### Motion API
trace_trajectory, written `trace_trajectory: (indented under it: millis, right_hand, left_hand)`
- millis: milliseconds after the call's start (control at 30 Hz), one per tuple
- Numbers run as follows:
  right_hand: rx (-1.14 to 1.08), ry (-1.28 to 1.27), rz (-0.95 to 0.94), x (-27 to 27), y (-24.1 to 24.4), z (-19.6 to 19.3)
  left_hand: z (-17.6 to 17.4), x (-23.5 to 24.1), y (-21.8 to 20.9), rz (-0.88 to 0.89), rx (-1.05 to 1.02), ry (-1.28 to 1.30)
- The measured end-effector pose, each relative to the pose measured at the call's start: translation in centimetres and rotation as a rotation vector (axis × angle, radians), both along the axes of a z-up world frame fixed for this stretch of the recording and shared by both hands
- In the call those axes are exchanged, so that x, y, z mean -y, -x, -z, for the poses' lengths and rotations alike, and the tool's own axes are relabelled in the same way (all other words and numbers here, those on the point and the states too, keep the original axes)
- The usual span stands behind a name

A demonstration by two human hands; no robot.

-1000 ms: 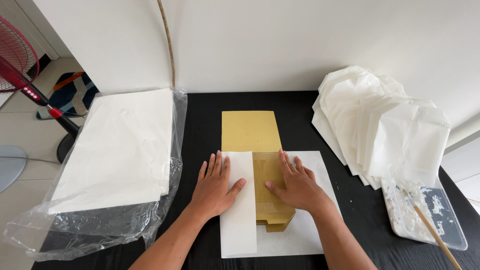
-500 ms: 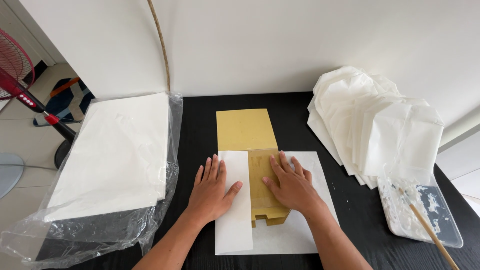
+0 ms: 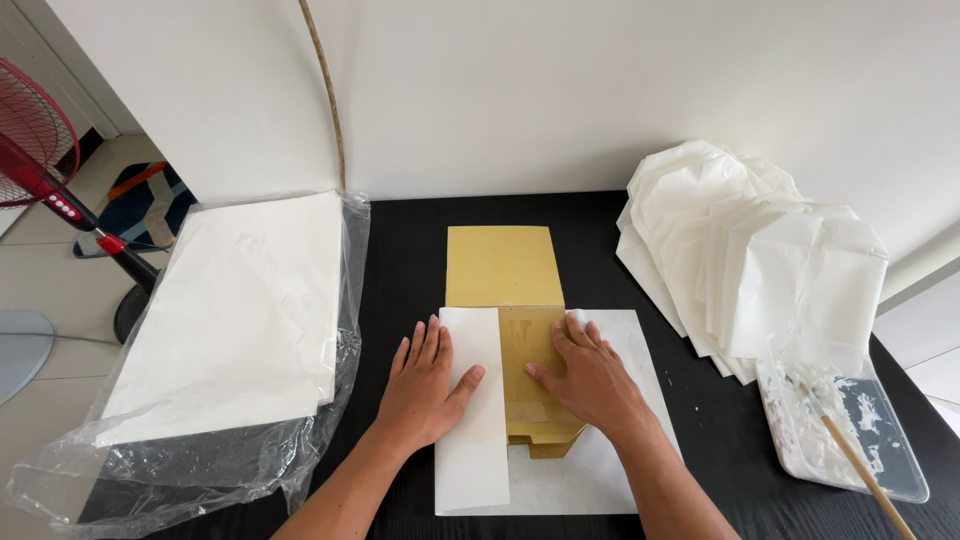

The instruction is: A person is seen folding white paper around a yellow cardboard template and applying glue with a brush to create a paper bag.

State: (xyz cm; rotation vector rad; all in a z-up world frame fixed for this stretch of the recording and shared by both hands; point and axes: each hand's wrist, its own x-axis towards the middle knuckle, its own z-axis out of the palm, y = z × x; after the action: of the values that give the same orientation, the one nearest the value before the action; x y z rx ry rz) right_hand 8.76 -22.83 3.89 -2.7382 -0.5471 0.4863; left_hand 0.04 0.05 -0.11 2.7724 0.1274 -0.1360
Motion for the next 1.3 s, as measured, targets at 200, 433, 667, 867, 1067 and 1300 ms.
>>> trace_trajectory:
  millis: [200,433,667,867,1067,1300]
  right_hand:
    - [-0.038,0.042,0.011,-0.6,0.7,-1.1]
    - [-0.041,0.05,0.0,-0.9,0.9,-1.1]
    - [-0.021,0.073,-0.007,-1.2,1.2,-0.8]
    - [0.023,0.127,-0.038,-1.4,1.3,-0.6]
    - [0.016,0.162,-0.024,-1.7,1.7,-1.2]
    - [0.121,0.017,0.052,-1.7,0.7,-1.4]
  left_hand:
    - [-0.8,0.2,0.1,0.004,-0.033,0.015]
    - [-0.9,0.5,0.1,0.003,-0.007,-0.018]
    - [-1.4,2.0,0.3,0.024,-0.065,-0.102]
    - [1.6,2.5,0.2,0.094,0.12,-0.19]
    - [-0.6,2.5,0.7,0.17,0.02,-0.17]
    - [-1.0,2.1,1.1,0.187,-0.002,-0.132]
